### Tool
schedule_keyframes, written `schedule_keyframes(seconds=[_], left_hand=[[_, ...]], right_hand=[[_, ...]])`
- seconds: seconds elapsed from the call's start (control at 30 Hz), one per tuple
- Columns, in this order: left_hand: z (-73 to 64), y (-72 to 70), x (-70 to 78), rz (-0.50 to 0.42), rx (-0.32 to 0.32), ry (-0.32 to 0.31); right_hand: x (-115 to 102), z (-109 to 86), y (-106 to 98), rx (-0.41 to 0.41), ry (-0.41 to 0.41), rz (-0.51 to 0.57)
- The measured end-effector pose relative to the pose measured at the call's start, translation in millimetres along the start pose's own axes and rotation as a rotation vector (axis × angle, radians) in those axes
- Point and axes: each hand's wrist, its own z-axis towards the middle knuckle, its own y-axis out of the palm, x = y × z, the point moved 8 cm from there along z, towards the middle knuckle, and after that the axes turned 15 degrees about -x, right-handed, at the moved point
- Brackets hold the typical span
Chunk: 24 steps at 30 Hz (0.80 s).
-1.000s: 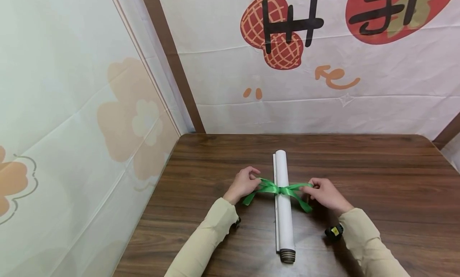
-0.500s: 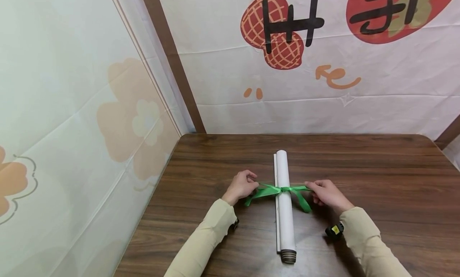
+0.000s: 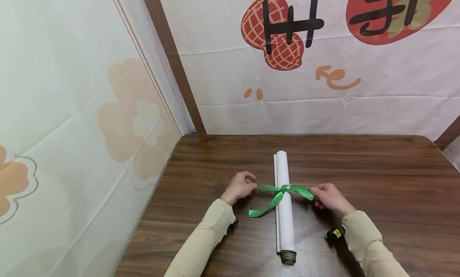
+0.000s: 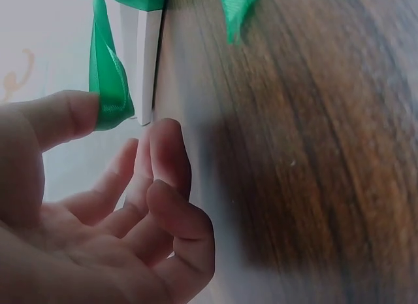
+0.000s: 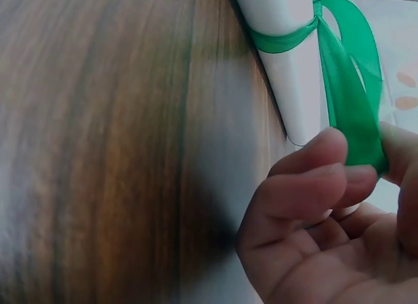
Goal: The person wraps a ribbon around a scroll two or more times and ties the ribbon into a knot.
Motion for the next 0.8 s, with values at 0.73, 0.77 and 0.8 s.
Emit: schedule_keyframes(seconds=[0.73,0.77,0.8], left_hand=[[-2.2,7.1,9.4,0.074,-0.147,0.026],[-3.9,5.9,11.8,0.093,-0.143,0.036],[-6.0,4.2,14.6,0.121,-0.132,0.045]], right_hand=[[-5,-5.8,-10,0.038,-0.037,0.052],[-6,-6.8,-11,0.047,-0.043,0.042],[-8,-8.4,-13,0.055,-0.051,0.021]])
